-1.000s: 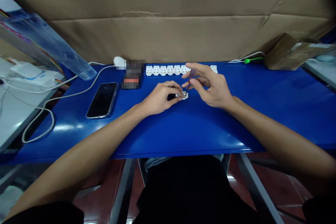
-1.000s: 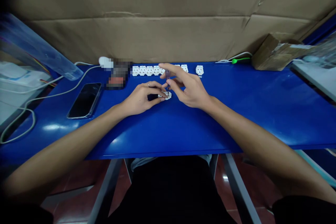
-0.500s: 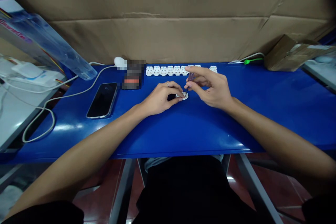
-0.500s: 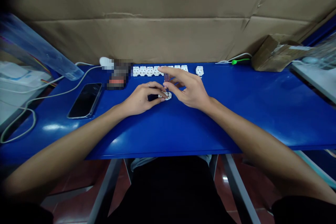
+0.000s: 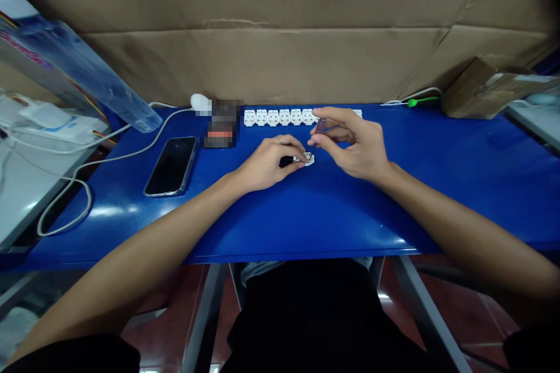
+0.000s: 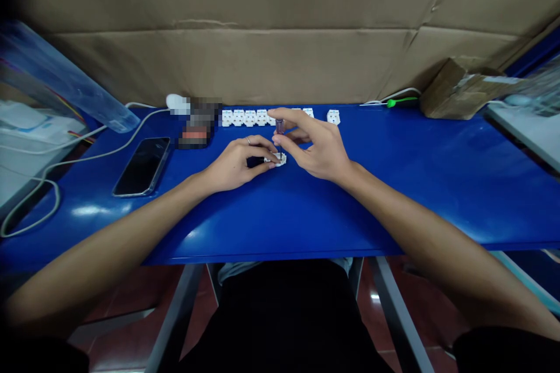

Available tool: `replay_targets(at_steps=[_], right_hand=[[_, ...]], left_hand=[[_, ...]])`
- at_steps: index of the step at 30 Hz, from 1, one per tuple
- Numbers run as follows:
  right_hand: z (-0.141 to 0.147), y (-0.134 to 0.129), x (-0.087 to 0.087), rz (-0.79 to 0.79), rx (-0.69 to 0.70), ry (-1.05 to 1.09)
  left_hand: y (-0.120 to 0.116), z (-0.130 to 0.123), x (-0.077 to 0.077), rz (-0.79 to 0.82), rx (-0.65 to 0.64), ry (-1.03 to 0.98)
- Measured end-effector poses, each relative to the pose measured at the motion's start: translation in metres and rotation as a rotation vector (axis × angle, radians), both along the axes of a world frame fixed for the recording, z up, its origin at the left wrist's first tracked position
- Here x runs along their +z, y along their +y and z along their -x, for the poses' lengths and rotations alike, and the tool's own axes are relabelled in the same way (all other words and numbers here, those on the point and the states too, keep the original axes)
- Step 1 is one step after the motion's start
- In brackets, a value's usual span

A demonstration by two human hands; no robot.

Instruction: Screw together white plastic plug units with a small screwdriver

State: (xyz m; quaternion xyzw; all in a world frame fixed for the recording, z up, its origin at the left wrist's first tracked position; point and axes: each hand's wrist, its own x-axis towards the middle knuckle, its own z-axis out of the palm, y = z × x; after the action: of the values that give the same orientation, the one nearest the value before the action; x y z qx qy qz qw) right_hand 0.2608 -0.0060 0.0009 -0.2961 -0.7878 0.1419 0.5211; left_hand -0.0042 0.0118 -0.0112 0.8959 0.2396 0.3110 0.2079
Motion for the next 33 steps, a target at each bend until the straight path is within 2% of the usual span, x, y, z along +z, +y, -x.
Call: replay_targets(at_steps=[4,12,15,19,24,27,30,33], right_hand=[[0.0003,-0.0022,0.0003,0.071,0.089,-0.004],[0.0025,0.0,-0.0017,-0.058,-0.055,0.047],[0.002,-0.0002,-0.0006,-0.043,0.008,0.024],[0.0036,-0.0045,0.0025,0.07,0.089,0.037],[0.0065,-0.0034,0.0029,0.031,-0.049,0.108],[0.0055,-0.0009,0.0026,-0.021,-0.071,0.073],[0.0037,-0.0021,0.0046,-0.017,0.012,0.006],[0.0033,-0.005,0.006,0.063,0.118,-0.033]], left_hand=[[-0.0002,-0.0003,0.0002,0.006,-0.005,-0.007],[-0.0012,-0.0009,0.0012,0.0,0.001,-0.004],[-0.0012,-0.0005,0.0016,0.002,0.001,0.006],[-0.0013,-0.0007,0.0018,0.004,0.001,0.003],[-0.0019,-0.0009,0.0019,0.009,0.016,0.013],[-0.0014,-0.0008,0.0014,0.006,0.008,0.002],[-0.0008,-0.0006,0.0005,-0.006,0.005,-0.002],[-0.0007,-0.0004,-0.0001,-0.005,0.01,-0.008]])
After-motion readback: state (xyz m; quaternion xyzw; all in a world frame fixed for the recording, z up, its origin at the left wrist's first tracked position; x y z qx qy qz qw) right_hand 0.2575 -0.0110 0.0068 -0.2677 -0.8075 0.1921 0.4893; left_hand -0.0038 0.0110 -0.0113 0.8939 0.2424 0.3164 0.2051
